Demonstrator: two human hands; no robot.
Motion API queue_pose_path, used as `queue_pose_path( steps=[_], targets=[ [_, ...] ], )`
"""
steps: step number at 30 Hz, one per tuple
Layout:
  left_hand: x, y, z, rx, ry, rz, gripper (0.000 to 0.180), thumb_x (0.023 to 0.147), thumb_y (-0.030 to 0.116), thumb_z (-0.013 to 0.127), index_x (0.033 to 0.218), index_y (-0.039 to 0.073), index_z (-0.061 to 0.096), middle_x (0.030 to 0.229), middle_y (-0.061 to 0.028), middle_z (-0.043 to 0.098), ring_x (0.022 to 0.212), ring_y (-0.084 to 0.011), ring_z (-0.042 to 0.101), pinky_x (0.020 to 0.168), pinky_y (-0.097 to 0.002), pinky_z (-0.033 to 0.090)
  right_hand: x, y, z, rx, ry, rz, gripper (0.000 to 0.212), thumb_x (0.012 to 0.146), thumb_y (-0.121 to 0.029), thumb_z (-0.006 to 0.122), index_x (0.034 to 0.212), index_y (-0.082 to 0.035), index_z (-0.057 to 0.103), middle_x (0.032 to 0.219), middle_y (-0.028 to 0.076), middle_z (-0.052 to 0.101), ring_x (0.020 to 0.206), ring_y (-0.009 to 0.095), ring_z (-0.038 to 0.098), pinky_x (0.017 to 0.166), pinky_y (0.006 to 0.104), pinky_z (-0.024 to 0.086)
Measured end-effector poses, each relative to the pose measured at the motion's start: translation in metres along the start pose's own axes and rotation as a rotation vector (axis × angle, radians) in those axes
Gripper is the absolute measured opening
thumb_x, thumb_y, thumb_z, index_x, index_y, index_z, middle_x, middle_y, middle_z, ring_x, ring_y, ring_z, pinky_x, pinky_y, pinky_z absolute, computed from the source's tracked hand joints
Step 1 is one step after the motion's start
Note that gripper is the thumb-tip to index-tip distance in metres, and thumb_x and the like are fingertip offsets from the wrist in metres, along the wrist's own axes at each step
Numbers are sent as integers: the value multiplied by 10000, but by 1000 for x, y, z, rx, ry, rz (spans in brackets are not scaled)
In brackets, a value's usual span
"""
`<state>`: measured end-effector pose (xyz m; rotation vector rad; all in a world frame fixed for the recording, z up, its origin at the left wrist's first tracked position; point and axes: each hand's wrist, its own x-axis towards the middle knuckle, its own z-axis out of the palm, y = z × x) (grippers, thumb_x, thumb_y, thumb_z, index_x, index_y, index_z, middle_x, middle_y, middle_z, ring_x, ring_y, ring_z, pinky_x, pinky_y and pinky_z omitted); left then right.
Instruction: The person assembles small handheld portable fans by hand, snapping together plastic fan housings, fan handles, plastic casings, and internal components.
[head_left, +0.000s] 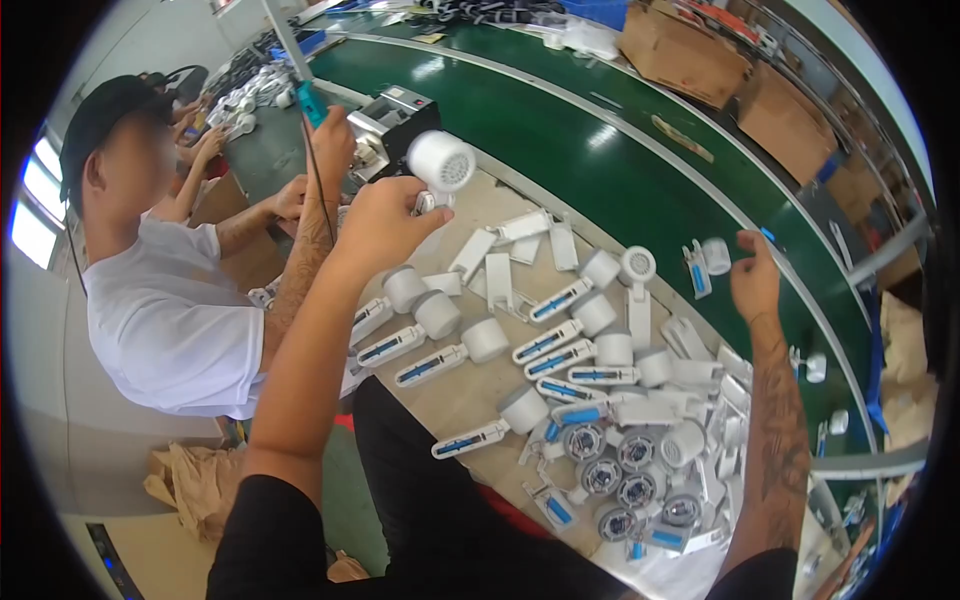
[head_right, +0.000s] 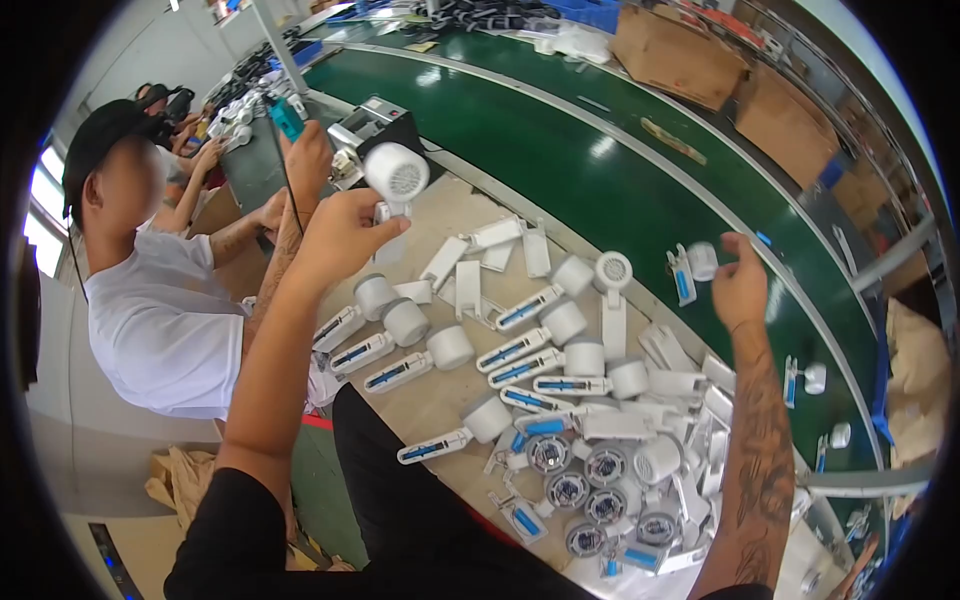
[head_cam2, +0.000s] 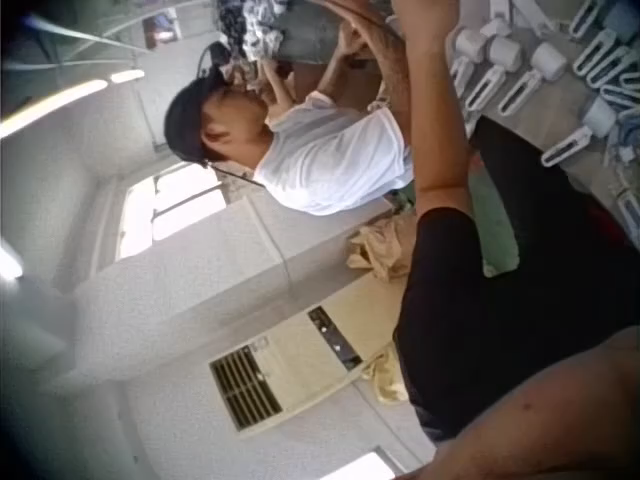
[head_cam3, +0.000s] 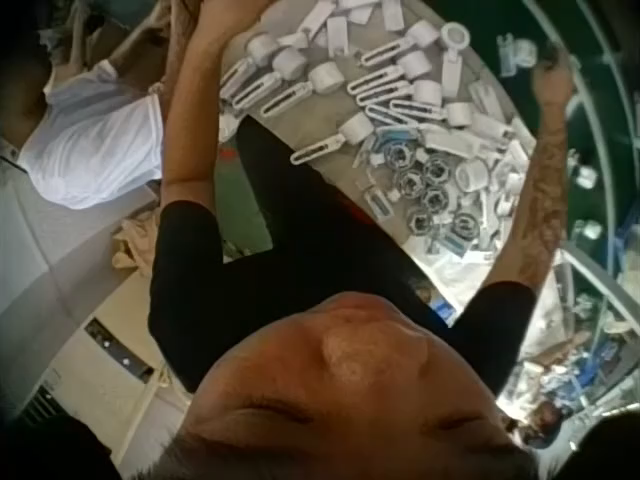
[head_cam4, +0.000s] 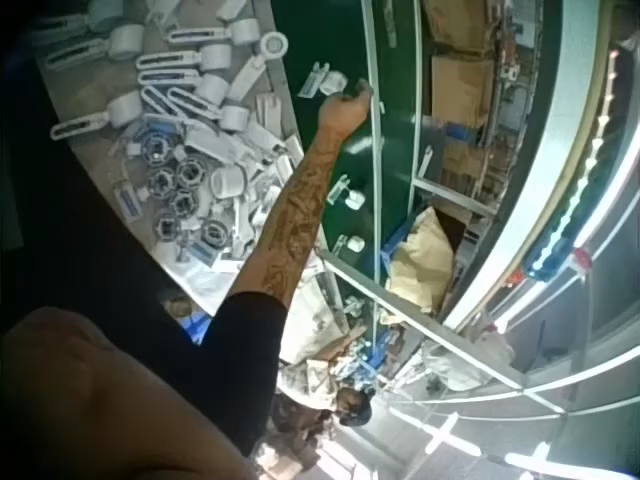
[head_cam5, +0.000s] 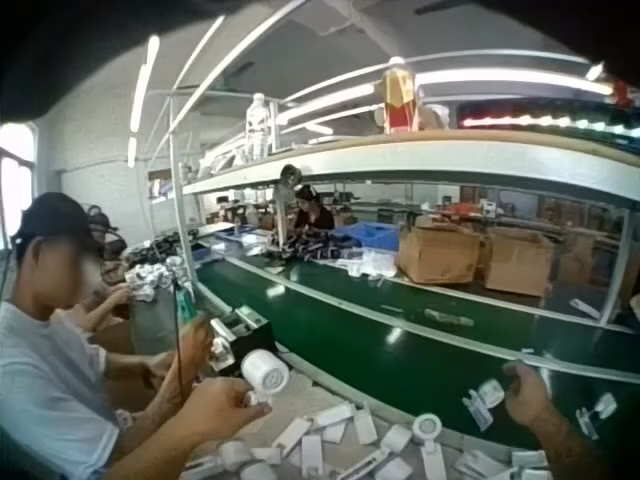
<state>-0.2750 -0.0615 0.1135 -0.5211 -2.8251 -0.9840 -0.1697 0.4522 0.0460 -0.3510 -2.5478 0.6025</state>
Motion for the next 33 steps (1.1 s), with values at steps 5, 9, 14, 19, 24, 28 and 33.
queue_pose_path(
  steps=[5, 9, 14, 19, 24, 28, 33],
  targets=[
    [43, -59, 34, 249, -137, 96, 425, 718, 283, 814, 1016, -5, 720, 884, -203, 712, 818, -344, 695, 752, -406, 541, 41, 75, 38, -44, -365, -312, 832, 686, 106, 673, 1440, -169, 451, 1400, 178, 500, 1305, 371, 484, 1110, 407, 408],
    [51, -101, 61, 400, -216, 78, 406, 703, 297, 801, 985, 12, 736, 902, -197, 716, 857, -350, 698, 788, -415, 547, 34, 51, 57, -134, -352, -72, 628, 654, -63, 808, 1210, -137, 528, 1209, 171, 586, 1108, 397, 585, 946, 421, 499],
    [42, -55, 61, 381, -79, -7, 404, 743, 363, 794, 974, 34, 751, 936, -166, 732, 887, -343, 704, 799, -418, 555, -1, 5, -3, -3, -226, -125, 542, 682, -27, 799, 1145, -70, 520, 1153, 170, 620, 1052, 403, 614, 889, 415, 517],
    [-5, 30, 86, -538, 16, 36, 312, 898, 303, 732, 1040, 24, 736, 842, -44, 733, 709, -103, 626, 696, -284, 514, -62, -83, -96, 302, -307, -32, 507, 716, 47, 792, 1129, -53, 516, 1054, 77, 631, 993, 167, 628, 913, 327, 511],
    [-102, 131, 140, -1418, -676, -121, 634, 998, 523, 488, 1396, 30, 482, 1245, -172, 640, 1144, -253, 620, 980, -389, 477, -124, -138, -138, 602, -471, 28, 605, 679, 52, 824, 1189, -58, 519, 1100, 25, 606, 1073, 132, 606, 968, 297, 470],
    [-162, 175, 148, -2028, -1394, -498, 700, 1017, 618, 317, 1323, 16, 505, 1184, -208, 649, 1135, -358, 638, 992, -501, 493, -173, -144, -152, 512, -488, -4, 582, 652, -51, 842, 1171, -54, 578, 1042, 35, 631, 981, 136, 597, 880, 298, 477],
    [-190, 188, 144, -1775, -1039, -408, 298, 1059, 323, 459, 1228, 87, 524, 961, -123, 685, 868, -256, 706, 805, -402, 581, -218, -131, -163, 752, -382, 138, 607, 665, -54, 855, 1199, -41, 567, 1092, 39, 629, 1030, 151, 592, 952, 311, 446]
  ],
)
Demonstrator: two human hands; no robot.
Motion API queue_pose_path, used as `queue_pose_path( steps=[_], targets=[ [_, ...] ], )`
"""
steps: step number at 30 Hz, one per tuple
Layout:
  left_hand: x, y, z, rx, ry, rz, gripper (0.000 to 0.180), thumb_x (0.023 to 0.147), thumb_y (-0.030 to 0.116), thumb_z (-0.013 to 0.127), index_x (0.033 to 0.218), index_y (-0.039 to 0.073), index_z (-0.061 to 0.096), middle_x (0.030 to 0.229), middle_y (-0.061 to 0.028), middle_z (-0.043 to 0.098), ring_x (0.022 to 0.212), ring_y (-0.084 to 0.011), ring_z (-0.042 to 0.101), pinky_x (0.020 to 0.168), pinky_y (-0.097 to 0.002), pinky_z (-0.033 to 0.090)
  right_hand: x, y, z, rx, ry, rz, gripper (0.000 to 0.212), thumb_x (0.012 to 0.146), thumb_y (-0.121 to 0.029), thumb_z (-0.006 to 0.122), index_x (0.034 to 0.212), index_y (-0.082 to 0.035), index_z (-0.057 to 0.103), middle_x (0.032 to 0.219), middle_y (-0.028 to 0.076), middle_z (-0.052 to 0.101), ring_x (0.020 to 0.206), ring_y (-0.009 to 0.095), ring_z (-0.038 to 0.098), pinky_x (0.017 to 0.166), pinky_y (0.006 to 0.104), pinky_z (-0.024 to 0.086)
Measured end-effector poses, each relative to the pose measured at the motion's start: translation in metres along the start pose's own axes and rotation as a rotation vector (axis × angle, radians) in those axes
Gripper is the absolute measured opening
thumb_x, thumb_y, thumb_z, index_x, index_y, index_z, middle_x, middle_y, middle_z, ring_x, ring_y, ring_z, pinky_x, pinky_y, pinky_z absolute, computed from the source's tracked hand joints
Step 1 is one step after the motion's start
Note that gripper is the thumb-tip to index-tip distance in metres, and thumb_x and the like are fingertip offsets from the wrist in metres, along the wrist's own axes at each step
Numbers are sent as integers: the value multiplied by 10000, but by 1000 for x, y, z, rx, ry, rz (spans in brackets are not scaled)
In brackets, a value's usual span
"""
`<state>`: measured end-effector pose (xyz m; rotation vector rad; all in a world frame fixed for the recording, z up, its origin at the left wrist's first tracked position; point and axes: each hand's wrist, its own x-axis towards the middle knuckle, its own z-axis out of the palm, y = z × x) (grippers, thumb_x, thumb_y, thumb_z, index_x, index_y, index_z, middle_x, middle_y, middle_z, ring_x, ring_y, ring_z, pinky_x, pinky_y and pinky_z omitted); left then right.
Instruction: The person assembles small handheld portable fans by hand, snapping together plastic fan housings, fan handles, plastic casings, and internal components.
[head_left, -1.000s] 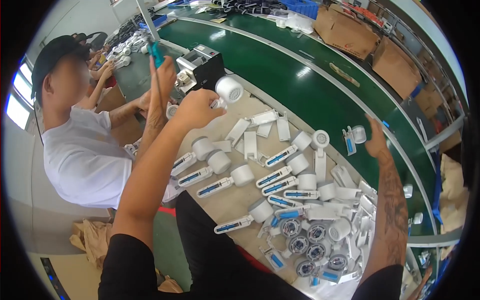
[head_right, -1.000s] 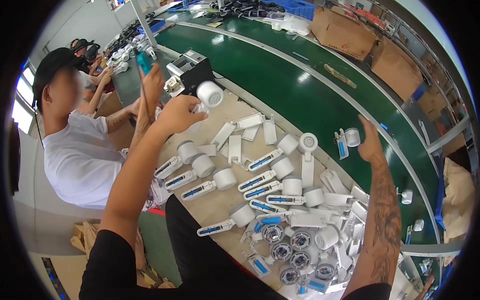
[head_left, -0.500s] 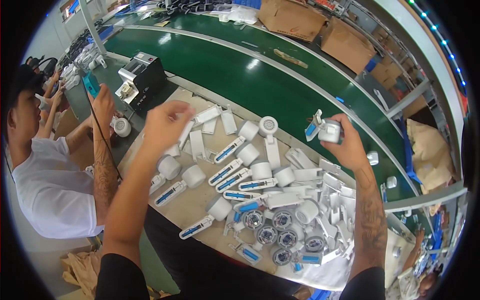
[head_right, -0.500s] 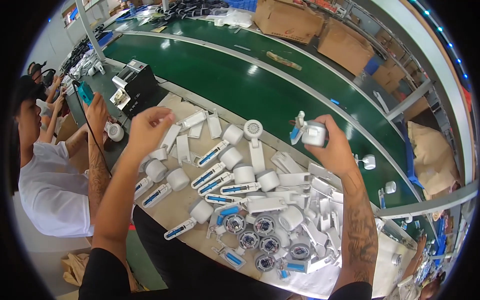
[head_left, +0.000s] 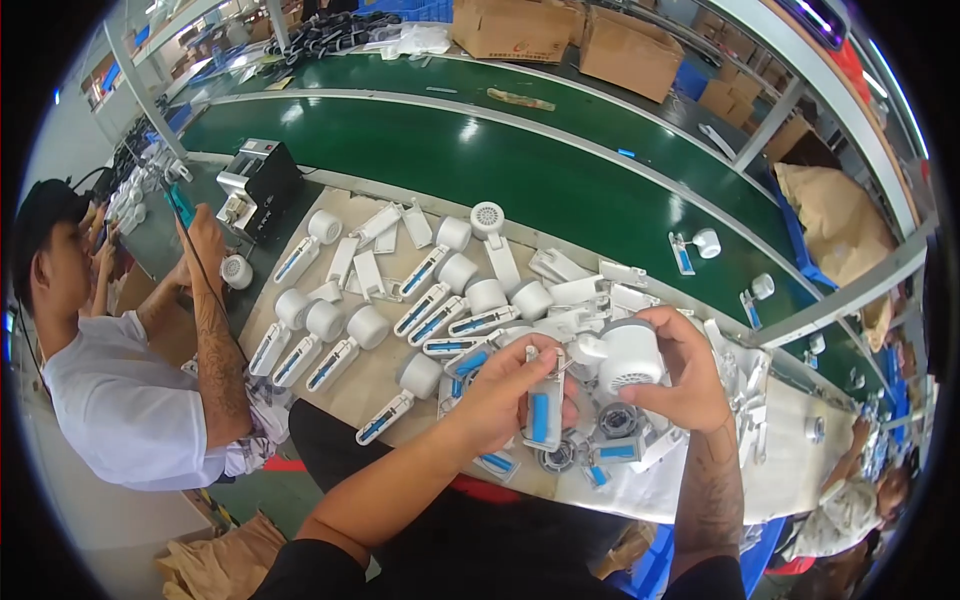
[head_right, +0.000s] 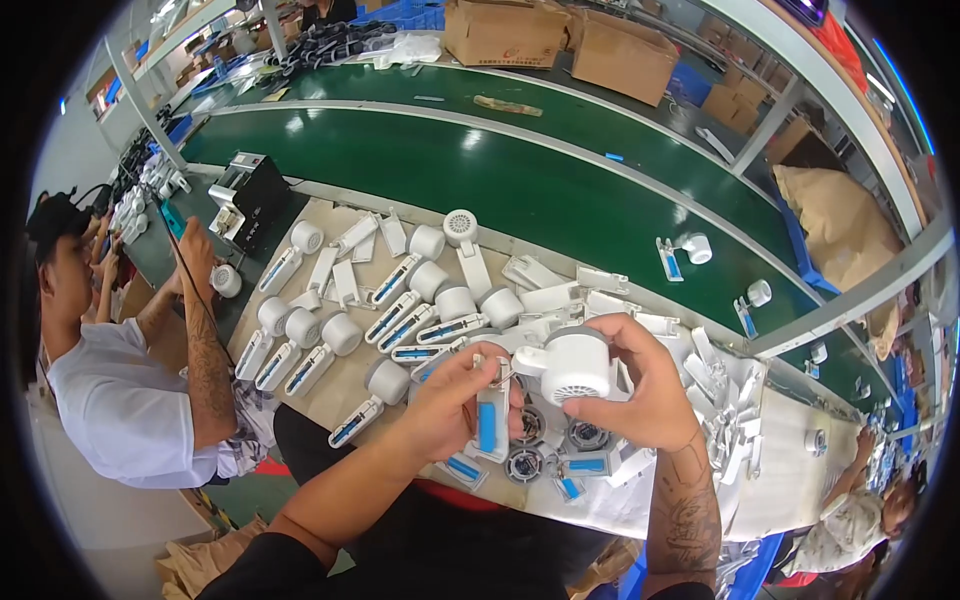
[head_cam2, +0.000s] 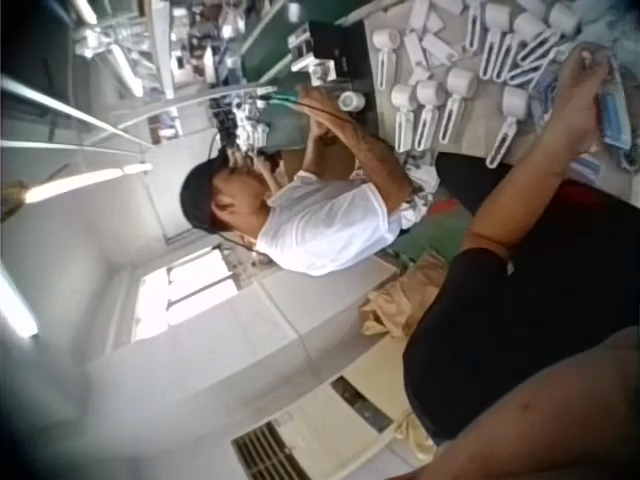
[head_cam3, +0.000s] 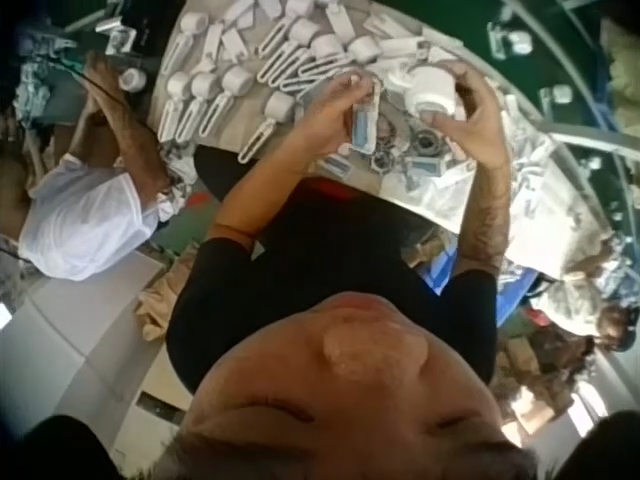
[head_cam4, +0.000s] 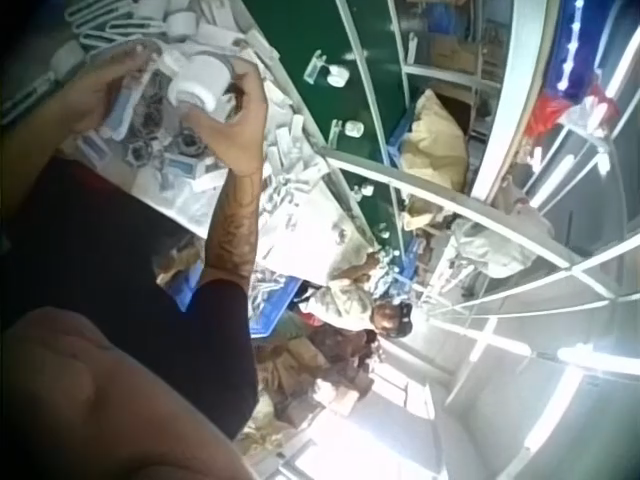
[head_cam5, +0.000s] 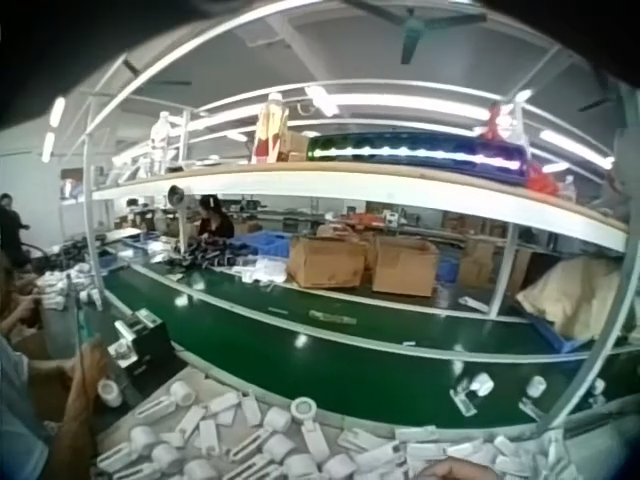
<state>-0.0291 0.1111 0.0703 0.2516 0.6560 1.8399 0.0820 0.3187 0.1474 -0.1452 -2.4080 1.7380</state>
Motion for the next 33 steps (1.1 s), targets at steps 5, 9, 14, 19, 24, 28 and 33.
queue_pose_path(
  steps=[5, 9, 14, 19, 24, 28, 33],
  targets=[
    [-13, 7, 21, 365, 32, 162, 279, 994, 171, 619, 1221, 17, 565, 1078, -122, 699, 836, -145, 673, 744, -298, 568, -8, -1, 7, 285, 63, -117, 658, 753, -25, 815, 1312, -23, 467, 1222, 73, 592, 1162, 177, 557, 1018, 344, 420],
    [-19, 16, 33, 409, 46, 120, 279, 962, 101, 655, 1207, -16, 592, 1116, -130, 697, 873, -143, 674, 754, -291, 564, -2, -18, 12, 338, 52, -176, 666, 770, -56, 821, 1328, -26, 459, 1226, 78, 597, 1159, 178, 563, 1013, 343, 427],
    [-24, 24, 36, 455, 22, 225, 316, 943, 81, 664, 1229, -33, 589, 1119, -173, 705, 894, -202, 704, 773, -317, 584, 2, -29, 11, 316, 10, -168, 670, 783, -99, 828, 1335, -22, 455, 1225, 88, 606, 1144, 179, 581, 1004, 338, 439],
    [-22, 32, 43, 447, 44, 223, 261, 928, 61, 672, 1161, -48, 627, 1096, -162, 704, 940, -211, 696, 789, -335, 598, 3, -34, 9, 308, -26, -190, 675, 782, -112, 835, 1333, -22, 456, 1224, 90, 606, 1149, 182, 582, 1001, 337, 440],
    [-20, 29, 46, 489, 81, 222, 164, 922, 85, 695, 1020, -45, 673, 997, -109, 718, 863, -139, 694, 737, -259, 558, 1, -40, 11, 251, -43, -195, 686, 777, -123, 843, 1338, -23, 460, 1223, 93, 610, 1153, 187, 584, 1002, 337, 440],
    [-22, 24, 45, 548, 76, 256, 144, 926, 84, 681, 1003, -37, 686, 967, -82, 717, 786, -119, 680, 694, -244, 545, -1, -49, 6, 236, -92, -136, 688, 774, -114, 843, 1355, -9, 491, 1213, 93, 618, 1139, 180, 590, 1008, 340, 441],
    [-28, 16, 45, 712, 60, 64, 188, 901, 96, 715, 1041, -30, 702, 866, -49, 718, 745, -76, 647, 667, -224, 518, 6, -60, -10, 116, -268, -26, 632, 787, -48, 810, 1350, 22, 533, 1192, 105, 621, 1087, 172, 618, 963, 320, 488]
  ],
)
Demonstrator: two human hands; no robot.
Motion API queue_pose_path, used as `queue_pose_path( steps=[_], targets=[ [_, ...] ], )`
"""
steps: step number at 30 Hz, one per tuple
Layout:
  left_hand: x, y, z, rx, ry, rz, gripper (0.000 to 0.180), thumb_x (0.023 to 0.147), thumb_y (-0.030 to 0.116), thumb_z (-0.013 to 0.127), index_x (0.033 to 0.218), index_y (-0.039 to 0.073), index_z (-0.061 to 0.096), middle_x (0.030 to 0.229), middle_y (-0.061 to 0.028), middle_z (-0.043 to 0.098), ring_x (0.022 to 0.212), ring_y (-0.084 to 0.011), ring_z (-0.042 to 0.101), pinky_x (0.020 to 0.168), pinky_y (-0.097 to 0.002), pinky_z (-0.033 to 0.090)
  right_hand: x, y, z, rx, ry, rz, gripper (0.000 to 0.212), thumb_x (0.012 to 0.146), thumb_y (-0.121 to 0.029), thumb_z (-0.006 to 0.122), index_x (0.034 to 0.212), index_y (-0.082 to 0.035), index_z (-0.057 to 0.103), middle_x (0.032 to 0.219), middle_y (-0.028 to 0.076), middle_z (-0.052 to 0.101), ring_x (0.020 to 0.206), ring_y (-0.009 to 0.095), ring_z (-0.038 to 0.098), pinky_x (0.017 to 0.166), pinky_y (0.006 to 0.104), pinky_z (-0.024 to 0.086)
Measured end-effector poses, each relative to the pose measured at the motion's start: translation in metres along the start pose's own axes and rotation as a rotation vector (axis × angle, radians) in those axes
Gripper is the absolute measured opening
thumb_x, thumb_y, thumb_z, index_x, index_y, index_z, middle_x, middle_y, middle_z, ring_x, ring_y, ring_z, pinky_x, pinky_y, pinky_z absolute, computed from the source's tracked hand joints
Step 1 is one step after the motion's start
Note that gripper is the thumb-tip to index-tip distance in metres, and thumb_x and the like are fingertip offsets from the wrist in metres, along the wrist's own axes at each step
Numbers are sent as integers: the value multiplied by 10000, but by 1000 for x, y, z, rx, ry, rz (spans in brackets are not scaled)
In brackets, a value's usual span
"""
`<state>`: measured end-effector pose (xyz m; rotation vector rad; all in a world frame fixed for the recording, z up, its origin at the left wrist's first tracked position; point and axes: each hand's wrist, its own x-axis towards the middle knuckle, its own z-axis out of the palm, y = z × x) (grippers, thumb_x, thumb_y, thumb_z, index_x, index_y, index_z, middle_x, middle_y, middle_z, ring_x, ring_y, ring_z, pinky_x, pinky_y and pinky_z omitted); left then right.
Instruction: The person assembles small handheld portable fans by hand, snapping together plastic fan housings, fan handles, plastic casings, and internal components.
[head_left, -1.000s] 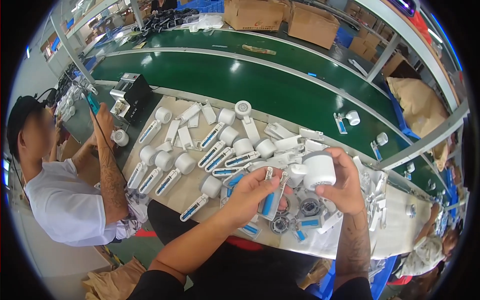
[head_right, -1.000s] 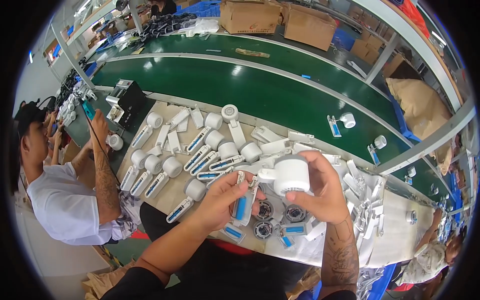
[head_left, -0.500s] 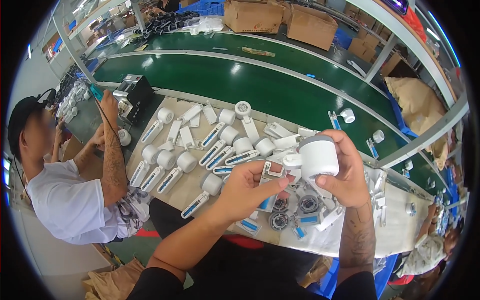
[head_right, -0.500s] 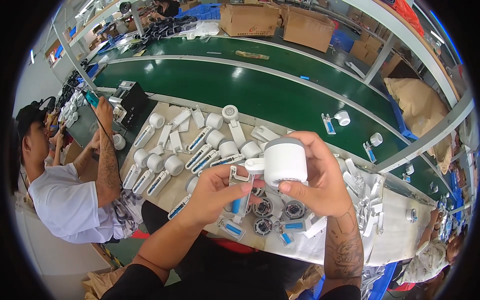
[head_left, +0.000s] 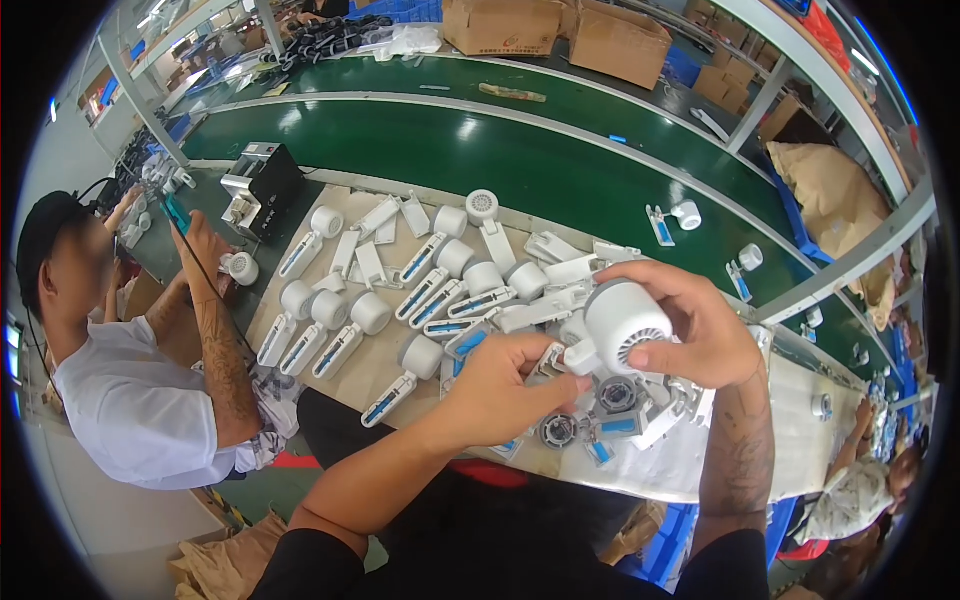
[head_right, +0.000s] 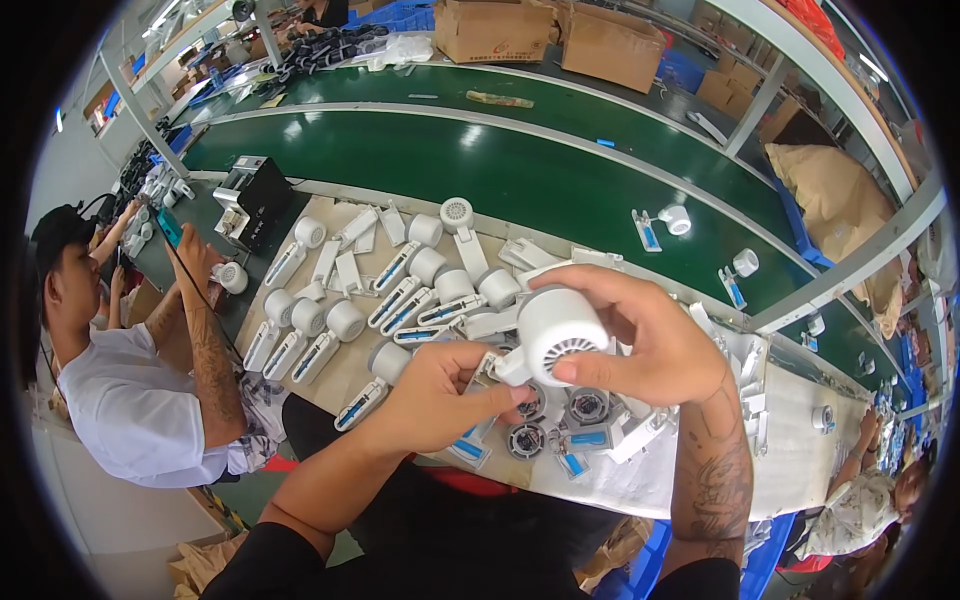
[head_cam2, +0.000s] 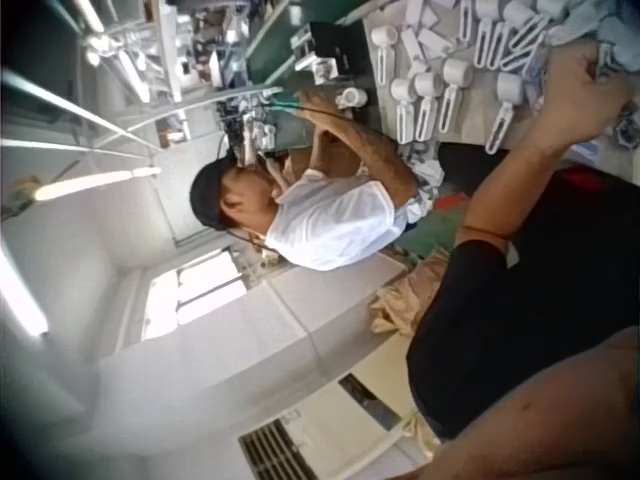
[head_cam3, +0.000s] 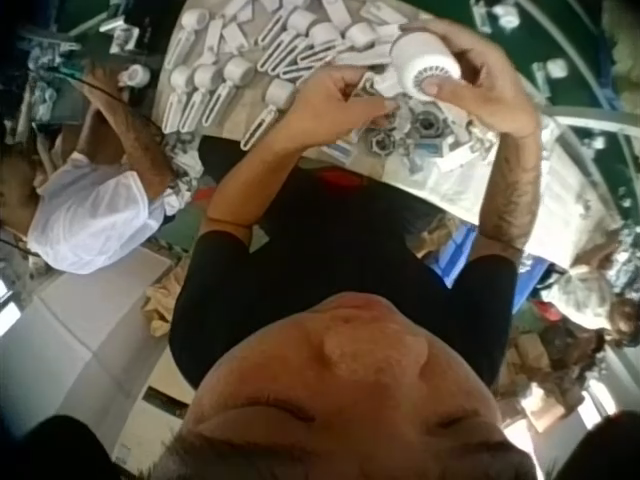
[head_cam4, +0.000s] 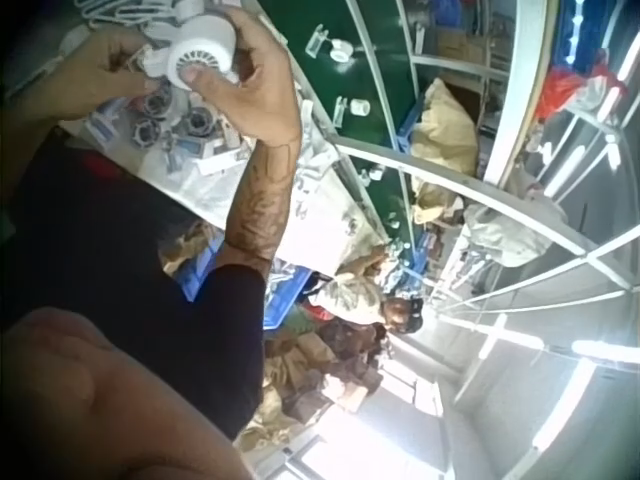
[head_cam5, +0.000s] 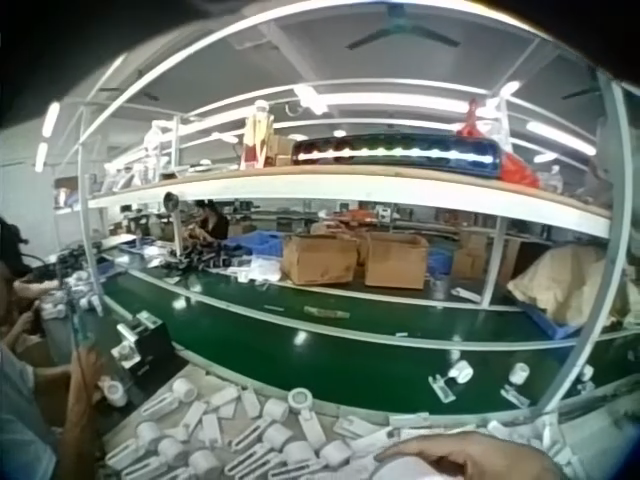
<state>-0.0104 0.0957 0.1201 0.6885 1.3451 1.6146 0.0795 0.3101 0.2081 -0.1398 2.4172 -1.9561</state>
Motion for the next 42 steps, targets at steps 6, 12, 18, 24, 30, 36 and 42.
queue_pose_path(
  steps=[6, 12, 18, 24, 30, 36, 42],
  targets=[
    [-6, -2, 7, -35, -75, -24, 241, 889, 112, 748, 1068, -40, 698, 884, -44, 718, 775, -76, 647, 696, -230, 525, 23, 4, -11, 34, -282, 275, 620, 836, -105, 795, 1362, 46, 504, 1198, 117, 634, 1090, 143, 601, 936, 306, 496],
    [-1, -19, -10, -169, -14, -17, 250, 970, 144, 653, 1162, -16, 655, 1038, -105, 707, 889, -137, 677, 794, -281, 546, 29, 17, -13, -266, -195, 248, 593, 880, -150, 754, 1398, -17, 498, 1123, 99, 667, 969, 134, 646, 882, 288, 514],
    [-28, -17, -46, -224, 284, 82, 295, 940, 129, 683, 1214, 23, 654, 1146, -94, 702, 1013, -151, 654, 903, -295, 498, 7, 133, -86, -901, 472, 339, 253, 826, -180, 726, 1050, -67, 698, 925, 107, 714, 838, 244, 687, 752, 345, 535],
    [-32, -21, -63, -350, 396, -17, 250, 939, 209, 706, 1133, 52, 695, 744, 63, 585, 589, -17, 423, 508, -172, 287, -12, 210, -77, -1020, 661, 435, 399, 750, -195, 755, 1129, -121, 653, 985, 126, 683, 991, 358, 651, 856, 448, 531],
    [-18, -19, -45, -390, 387, 37, 278, 952, 257, 692, 1148, 59, 694, 720, 55, 590, 619, -44, 529, 560, -197, 422, -1, 224, -85, -1237, 473, 235, 303, 729, -76, 702, 1031, -101, 712, 989, 96, 679, 957, 333, 617, 849, 434, 504],
    [-14, -20, -40, -507, 317, 17, 301, 987, 236, 623, 1195, 21, 660, 1024, -25, 699, 739, -60, 582, 638, -230, 466, -15, 193, -70, -1076, 643, 73, 276, 731, -45, 724, 1005, -75, 731, 965, 137, 698, 917, 331, 633, 822, 429, 500],
    [-5, -35, -42, -357, 336, -3, 352, 1012, 227, 565, 1268, -12, 600, 1156, -100, 694, 767, -81, 606, 652, -224, 485, -32, 155, -41, -728, 705, 32, 145, 782, -58, 747, 914, -19, 701, 1103, 145, 714, 1050, 313, 654, 933, 370, 489]
  ],
)
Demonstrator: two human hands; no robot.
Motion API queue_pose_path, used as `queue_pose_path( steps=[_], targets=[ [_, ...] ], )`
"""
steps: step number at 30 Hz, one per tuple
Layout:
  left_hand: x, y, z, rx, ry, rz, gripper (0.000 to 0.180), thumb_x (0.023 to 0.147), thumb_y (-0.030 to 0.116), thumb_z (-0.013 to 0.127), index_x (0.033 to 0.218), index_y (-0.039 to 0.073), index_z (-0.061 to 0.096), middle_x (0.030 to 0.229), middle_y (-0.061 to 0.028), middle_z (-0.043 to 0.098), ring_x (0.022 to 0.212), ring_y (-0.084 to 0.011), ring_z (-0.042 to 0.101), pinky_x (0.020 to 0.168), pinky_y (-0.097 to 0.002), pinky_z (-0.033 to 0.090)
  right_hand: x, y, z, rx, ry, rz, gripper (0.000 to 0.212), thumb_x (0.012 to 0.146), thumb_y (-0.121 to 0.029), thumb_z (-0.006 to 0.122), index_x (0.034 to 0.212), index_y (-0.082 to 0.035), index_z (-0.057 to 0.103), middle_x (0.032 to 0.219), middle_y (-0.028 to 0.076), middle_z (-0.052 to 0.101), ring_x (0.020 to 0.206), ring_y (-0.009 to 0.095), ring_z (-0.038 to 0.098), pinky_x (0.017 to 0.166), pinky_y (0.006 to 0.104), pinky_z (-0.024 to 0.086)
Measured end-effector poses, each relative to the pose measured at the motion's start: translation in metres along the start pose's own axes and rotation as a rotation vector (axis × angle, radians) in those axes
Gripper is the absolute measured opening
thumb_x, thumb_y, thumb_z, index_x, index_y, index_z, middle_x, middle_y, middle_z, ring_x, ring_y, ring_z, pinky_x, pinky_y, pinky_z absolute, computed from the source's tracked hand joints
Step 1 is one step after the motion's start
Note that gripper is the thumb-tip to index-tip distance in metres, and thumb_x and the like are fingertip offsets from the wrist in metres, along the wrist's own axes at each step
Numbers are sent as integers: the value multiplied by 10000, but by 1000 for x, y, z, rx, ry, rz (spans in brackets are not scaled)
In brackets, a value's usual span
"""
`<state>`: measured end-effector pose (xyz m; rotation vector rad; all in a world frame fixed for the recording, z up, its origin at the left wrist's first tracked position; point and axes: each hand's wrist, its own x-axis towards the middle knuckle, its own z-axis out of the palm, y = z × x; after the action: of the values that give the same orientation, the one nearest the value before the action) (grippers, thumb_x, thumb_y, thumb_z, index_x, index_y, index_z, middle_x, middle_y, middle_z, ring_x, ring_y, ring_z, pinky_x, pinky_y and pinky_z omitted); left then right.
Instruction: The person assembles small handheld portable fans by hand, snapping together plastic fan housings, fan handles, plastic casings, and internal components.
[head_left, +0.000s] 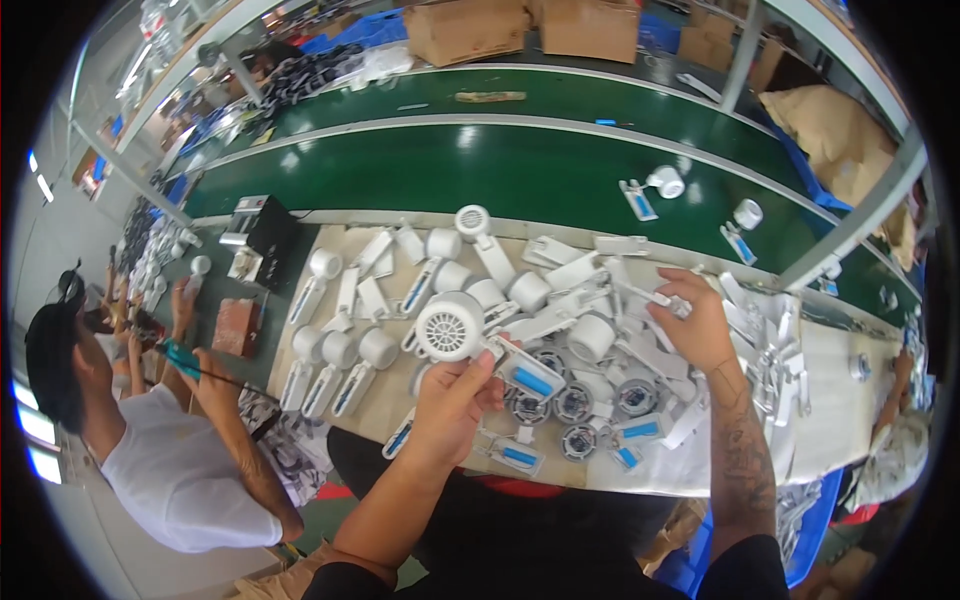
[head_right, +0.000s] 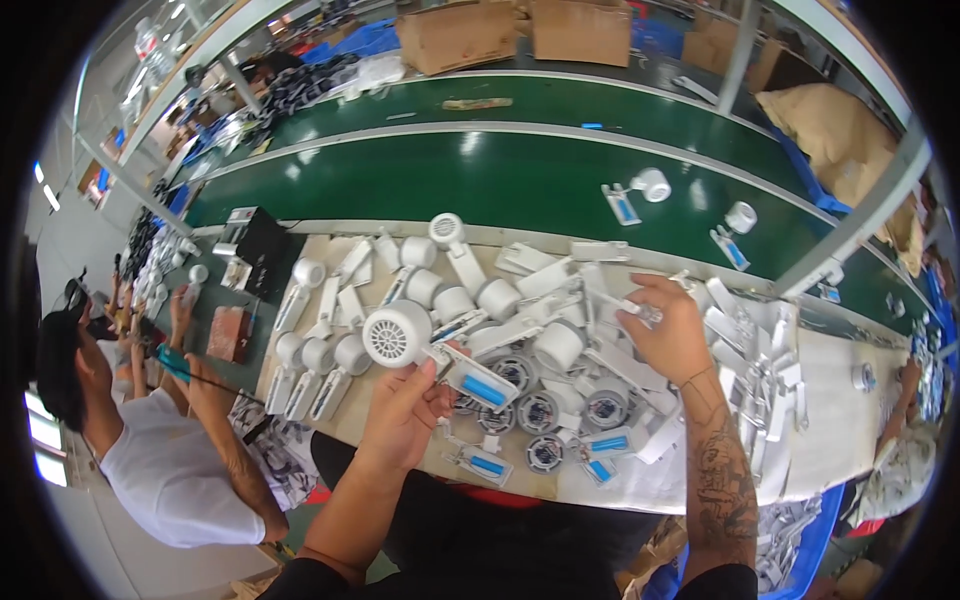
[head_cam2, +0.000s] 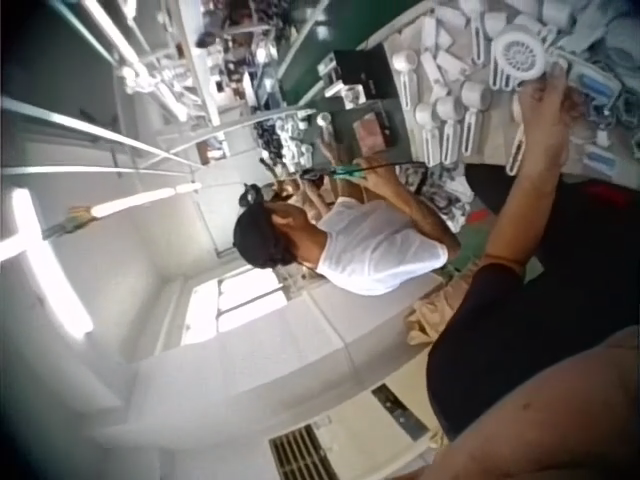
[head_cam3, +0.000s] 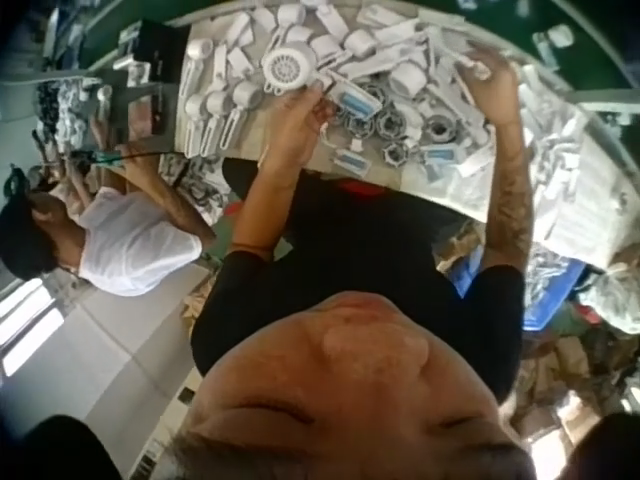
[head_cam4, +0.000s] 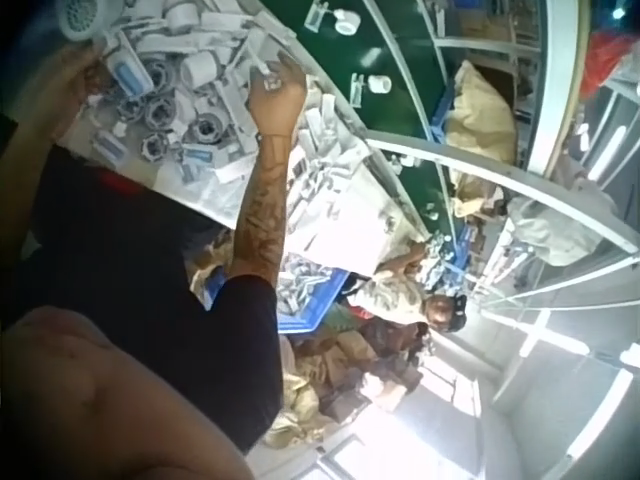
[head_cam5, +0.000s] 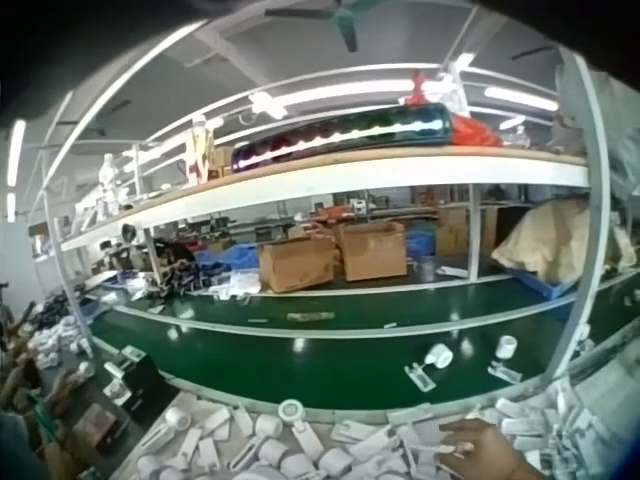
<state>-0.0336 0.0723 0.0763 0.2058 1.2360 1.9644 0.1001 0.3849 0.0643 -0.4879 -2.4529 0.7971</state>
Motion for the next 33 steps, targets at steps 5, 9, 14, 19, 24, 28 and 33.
queue_pose_path(
  steps=[5, 9, 14, 19, 24, 28, 33],
  targets=[
    [1, -3, 16, 59, -16, 5, 374, 1009, 224, 557, 1269, -41, 592, 1117, -95, 692, 777, -84, 596, 666, -231, 476, -19, -46, -4, 742, -75, 222, 256, 855, 23, 713, 1057, -30, 564, 1016, 52, 684, 969, 85, 598, 839, 253, 478],
    [1, -6, 19, 22, -60, 9, 461, 1005, 298, 523, 1266, -78, 582, 1051, -82, 674, 828, -113, 583, 729, -275, 475, -34, -107, -8, 675, -248, 212, 231, 864, -53, 758, 1038, -17, 611, 935, 36, 666, 845, 83, 624, 745, 252, 501],
    [-2, -5, 32, -90, -134, 65, 410, 1029, 258, 526, 1300, -48, 563, 1064, -71, 661, 820, -131, 598, 720, -292, 483, -50, -132, 11, 504, -244, 136, 200, 919, -227, 712, 953, -47, 632, 685, 91, 651, 578, 223, 657, 555, 309, 495],
    [-9, -5, 36, -79, -120, 72, 398, 1015, 225, 572, 1318, -34, 559, 1055, -61, 666, 847, -100, 605, 722, -256, 488, -51, -144, 25, 361, -244, 66, 294, 899, -296, 727, 854, -44, 582, 675, 154, 621, 584, 335, 650, 533, 378, 490],
    [-12, -8, 32, 140, -65, 171, 401, 956, 127, 669, 1317, -17, 571, 1063, -51, 686, 811, -58, 590, 672, -213, 474, -54, -149, 36, 315, -188, 100, 353, 852, -340, 774, 861, -44, 580, 665, 129, 619, 527, 279, 634, 503, 353, 485],
    [-11, 3, 22, -25, 17, 235, 390, 947, 124, 685, 1302, -2, 586, 1165, -90, 691, 758, -52, 567, 607, -213, 451, -59, -149, 24, 198, 79, 103, 394, 765, -306, 854, 876, -44, 581, 704, 55, 644, 460, 135, 575, 427, 259, 440],
    [-15, 3, 22, -125, -37, 229, 401, 952, 133, 680, 1319, 9, 577, 1171, -104, 692, 749, -53, 561, 585, -215, 437, -56, -133, 44, 685, -311, 89, 329, 825, -200, 817, 1007, 22, 657, 774, 33, 649, 671, 59, 571, 606, 235, 472]
  ],
)
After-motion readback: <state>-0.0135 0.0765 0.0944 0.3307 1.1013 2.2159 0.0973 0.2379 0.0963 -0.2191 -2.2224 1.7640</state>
